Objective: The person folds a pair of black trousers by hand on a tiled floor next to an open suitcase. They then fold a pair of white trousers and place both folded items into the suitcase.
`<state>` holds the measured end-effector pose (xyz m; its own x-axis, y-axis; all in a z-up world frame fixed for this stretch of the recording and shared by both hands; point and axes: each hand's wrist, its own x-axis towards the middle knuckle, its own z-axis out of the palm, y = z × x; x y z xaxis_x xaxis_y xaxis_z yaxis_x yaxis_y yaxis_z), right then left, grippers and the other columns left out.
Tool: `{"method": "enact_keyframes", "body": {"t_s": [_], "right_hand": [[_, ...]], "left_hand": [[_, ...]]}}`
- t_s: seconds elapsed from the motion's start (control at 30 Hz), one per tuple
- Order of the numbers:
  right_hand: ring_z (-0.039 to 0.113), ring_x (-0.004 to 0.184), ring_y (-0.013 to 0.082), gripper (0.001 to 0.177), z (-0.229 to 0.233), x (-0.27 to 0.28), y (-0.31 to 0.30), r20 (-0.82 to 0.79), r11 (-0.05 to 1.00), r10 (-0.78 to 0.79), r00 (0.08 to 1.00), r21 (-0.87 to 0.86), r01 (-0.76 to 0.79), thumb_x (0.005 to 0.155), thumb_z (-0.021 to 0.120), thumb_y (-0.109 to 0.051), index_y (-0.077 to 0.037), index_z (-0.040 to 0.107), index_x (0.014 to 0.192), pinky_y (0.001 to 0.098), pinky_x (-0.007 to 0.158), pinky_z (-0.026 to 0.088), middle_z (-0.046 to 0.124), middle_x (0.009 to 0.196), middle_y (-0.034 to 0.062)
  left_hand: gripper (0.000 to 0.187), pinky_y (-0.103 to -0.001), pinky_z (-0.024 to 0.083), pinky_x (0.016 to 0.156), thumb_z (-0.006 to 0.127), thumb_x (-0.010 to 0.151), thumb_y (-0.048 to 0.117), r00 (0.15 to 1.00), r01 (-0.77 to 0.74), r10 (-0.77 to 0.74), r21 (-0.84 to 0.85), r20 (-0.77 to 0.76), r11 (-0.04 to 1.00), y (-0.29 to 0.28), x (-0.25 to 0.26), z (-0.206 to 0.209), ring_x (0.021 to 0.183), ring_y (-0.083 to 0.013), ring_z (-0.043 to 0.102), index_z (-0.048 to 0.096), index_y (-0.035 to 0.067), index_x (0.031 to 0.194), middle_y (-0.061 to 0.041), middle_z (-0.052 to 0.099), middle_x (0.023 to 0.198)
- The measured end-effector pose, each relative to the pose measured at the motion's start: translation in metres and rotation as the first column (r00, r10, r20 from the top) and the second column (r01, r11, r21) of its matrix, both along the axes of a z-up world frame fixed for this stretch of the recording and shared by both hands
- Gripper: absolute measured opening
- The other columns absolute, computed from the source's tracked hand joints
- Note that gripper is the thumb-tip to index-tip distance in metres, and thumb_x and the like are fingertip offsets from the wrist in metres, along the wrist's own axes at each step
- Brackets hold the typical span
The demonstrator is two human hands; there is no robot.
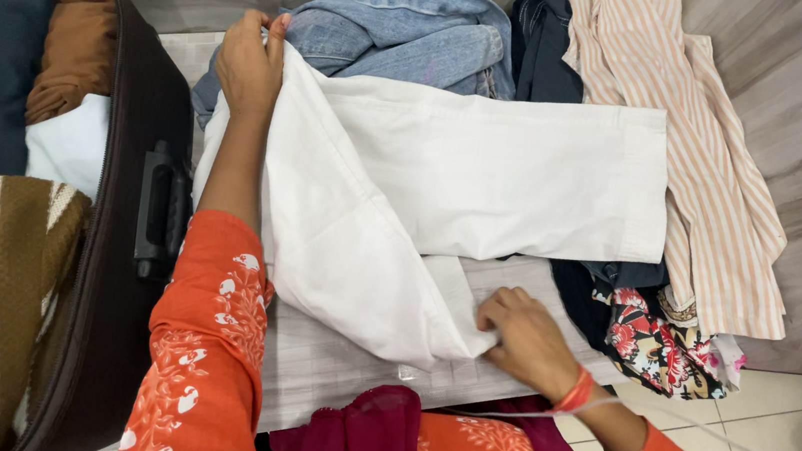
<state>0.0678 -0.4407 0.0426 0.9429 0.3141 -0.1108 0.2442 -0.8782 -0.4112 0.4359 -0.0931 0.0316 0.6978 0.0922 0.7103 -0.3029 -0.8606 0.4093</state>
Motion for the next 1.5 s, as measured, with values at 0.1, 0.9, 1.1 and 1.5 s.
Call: {"method": "enact_keyframes", "body": {"t_s": [0.1, 0.9, 1.1, 1.5], "right_hand": [[0.063, 0.113, 0.0245, 0.024, 0.021, 0.007, -0.054, -0.019, 0.934, 0.065, 0.998, 0.352, -0.055, 0.072, 0.076, -0.010, -0.010, 0.070, 0.095, 0.0368, 0.100, 0.048, 0.071, 0.109, 0.0028], [0.056, 0.076, 0.0115, 0.043, 0.014, 0.128, -0.200, -0.299, 0.497, -0.488, 0.820, 0.677, 0.543, 0.103, 0.072, -0.037, 0.006, 0.074, 0.099, 0.0307, 0.065, 0.045, 0.070, 0.087, 0.0058], [0.069, 0.100, 0.0157, 0.027, 0.057, 0.119, -0.209, -0.275, 0.035, -0.131, 0.952, 0.959, 0.282, 0.108, 0.064, -0.019, 0.003, 0.066, 0.124, 0.0296, 0.091, 0.055, 0.075, 0.112, 0.0095], [0.055, 0.094, 0.0414, 0.126, 0.074, 0.103, -0.194, -0.165, 0.869, -0.200, 0.966, 0.426, 0.252, 0.082, 0.083, -0.010, -0.021, -0.007, 0.170, 0.0503, 0.065, 0.045, 0.035, 0.160, 0.0218]], "left_hand": [[0.039, -0.046, 0.048, 0.067, 0.067, 0.104, 0.043, 0.996, 0.080, -0.083, -0.138, -0.016, 0.987, 0.006, -0.018, 0.006, 0.076, -0.0323, 0.065, 0.065, 0.005, 0.110, -0.014, 0.067, 0.082], [0.030, -0.046, 0.048, 0.062, 0.068, 0.107, 0.033, 0.997, 0.071, -0.069, -0.205, 0.016, 0.976, 0.022, -0.006, -0.025, 0.070, -0.0343, 0.066, 0.068, 0.003, 0.102, -0.016, 0.072, 0.085], [0.030, -0.046, 0.049, 0.063, 0.068, 0.107, 0.033, 0.996, 0.087, -0.080, -0.197, 0.044, 0.976, 0.022, -0.007, -0.026, 0.071, -0.0344, 0.066, 0.067, 0.003, 0.102, -0.016, 0.072, 0.087], [0.026, -0.042, 0.051, 0.063, 0.069, 0.106, 0.031, 0.997, 0.082, -0.083, -0.195, 0.005, 0.977, 0.023, -0.003, -0.029, 0.071, -0.0293, 0.069, 0.068, 0.005, 0.101, -0.013, 0.074, 0.087]]}}
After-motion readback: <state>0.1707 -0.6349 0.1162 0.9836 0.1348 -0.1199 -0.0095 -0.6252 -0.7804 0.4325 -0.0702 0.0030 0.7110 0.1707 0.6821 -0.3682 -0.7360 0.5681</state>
